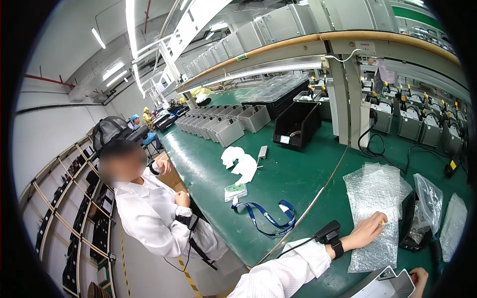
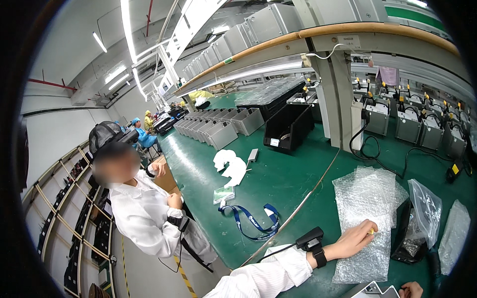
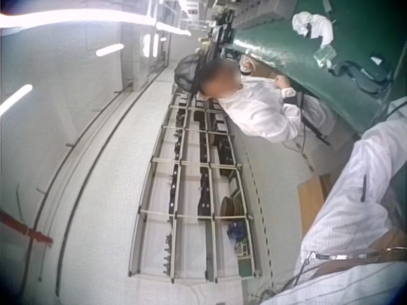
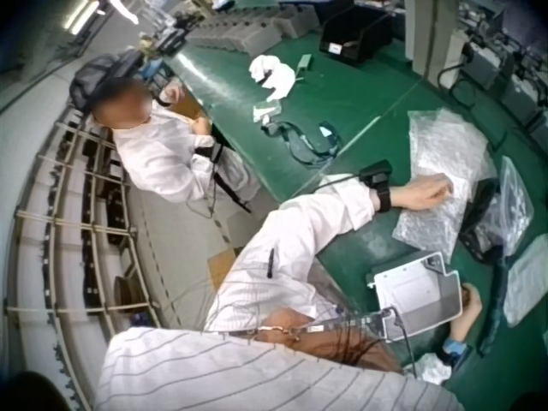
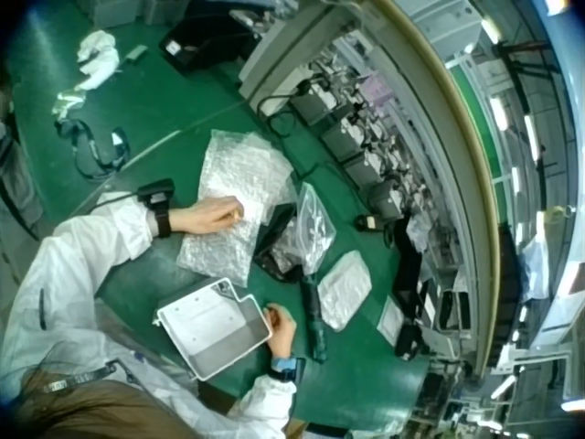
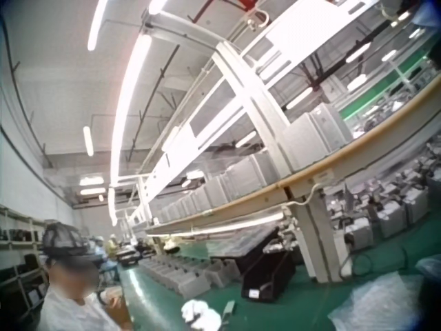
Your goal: Inspecting and preparing a metal electronic enclosure and small components on a factory workbench.
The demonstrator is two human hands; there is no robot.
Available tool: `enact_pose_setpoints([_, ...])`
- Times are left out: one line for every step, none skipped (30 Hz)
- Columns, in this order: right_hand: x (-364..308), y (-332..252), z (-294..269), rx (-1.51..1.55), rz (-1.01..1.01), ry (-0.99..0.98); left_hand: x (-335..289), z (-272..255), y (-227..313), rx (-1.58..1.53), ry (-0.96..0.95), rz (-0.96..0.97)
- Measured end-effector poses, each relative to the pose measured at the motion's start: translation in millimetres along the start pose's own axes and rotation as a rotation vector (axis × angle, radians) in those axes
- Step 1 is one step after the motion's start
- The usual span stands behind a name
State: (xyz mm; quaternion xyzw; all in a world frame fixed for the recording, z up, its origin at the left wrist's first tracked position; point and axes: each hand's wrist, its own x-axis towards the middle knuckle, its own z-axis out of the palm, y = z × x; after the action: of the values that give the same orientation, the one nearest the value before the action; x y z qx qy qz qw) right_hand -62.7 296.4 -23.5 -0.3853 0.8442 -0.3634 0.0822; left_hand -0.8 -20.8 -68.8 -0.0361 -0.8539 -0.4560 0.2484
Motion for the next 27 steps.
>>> enact_pose_setpoints([0,0,0,-0.003,0.002,0.001,0,0,-2,0.014,-0.001,-0.001])
enact_pose_setpoints([1,0,1,0.008,-0.015,0.017,0,1,-4,0.029,-0.003,-0.002])
enact_pose_setpoints([1,0,2,0.018,-0.032,0.032,0,2,-6,0.024,-0.004,0.0])
enact_pose_setpoints([0,1,2,0.014,-0.03,0.034,0,3,-9,0.0,0.008,-0.027])
enact_pose_setpoints([0,2,2,0.016,-0.025,0.028,0,4,-11,-0.024,0.02,-0.053])
enact_pose_setpoints([-1,3,2,0.018,-0.019,0.023,1,5,-10,-0.027,0.019,-0.052])
enact_pose_setpoints([-1,4,1,0.016,-0.017,0.023,1,4,-10,-0.015,0.028,-0.053])
enact_pose_setpoints([-2,4,1,0.013,-0.005,0.024,1,4,-9,-0.003,0.037,-0.053])
enact_pose_setpoints([-3,3,1,0.01,0.006,0.025,1,5,-10,-0.004,0.037,-0.052])
enact_pose_setpoints([-3,2,1,0.009,0.007,0.026,0,6,-10,-0.078,0.047,-0.047])
enact_pose_setpoints([-3,0,0,0.008,-0.009,0.029,-1,7,-10,-0.153,0.057,-0.043])
enact_pose_setpoints([-3,-1,0,0.005,-0.024,0.034,0,6,-11,-0.156,0.055,-0.04])
enact_pose_setpoints([-3,-2,0,0.002,-0.02,0.036,-1,6,-11,-0.158,0.045,-0.045])
enact_pose_setpoints([-2,-3,0,0.001,-0.035,0.043,-1,6,-12,-0.161,0.036,-0.051])
enact_pose_setpoints([-2,-3,2,-0.001,-0.049,0.048,-2,4,-12,-0.169,0.033,-0.052])
enact_pose_setpoints([-3,10,6,-0.014,-0.038,0.051,-1,3,-10,-0.16,0.034,-0.041])
enact_pose_setpoints([-4,36,14,0.001,-0.014,0.105,1,4,-10,-0.154,0.034,-0.029])
enact_pose_setpoints([-7,42,17,0.014,0.02,0.156,3,10,-10,-0.148,0.09,0.041])
enact_pose_setpoints([-5,48,21,-0.006,0.045,0.159,5,10,-14,-0.067,0.081,0.076])
enact_pose_setpoints([-5,35,18,-0.001,0.011,0.197,7,4,1,-0.048,0.003,-0.037])
enact_pose_setpoints([4,28,20,0.018,-0.056,0.249,13,-11,11,0.004,-0.065,-0.128])
enact_pose_setpoints([2,28,20,0.031,-0.022,0.201,6,-4,4,0.0,-0.028,-0.094])
enact_pose_setpoints([7,25,22,0.051,-0.006,0.158,0,-5,-7,0.009,0.02,-0.054])
enact_pose_setpoints([8,25,21,0.046,-0.006,0.133,-1,-6,-8,0.014,0.015,-0.089])
enact_pose_setpoints([7,24,19,0.041,-0.003,0.148,1,-2,-8,0.01,0.008,-0.075])
enact_pose_setpoints([7,23,18,0.038,0.018,0.14,2,0,-9,-0.004,0.024,-0.079])
enact_pose_setpoints([4,21,17,0.039,0.036,0.123,1,-1,-8,-0.015,0.044,-0.091])
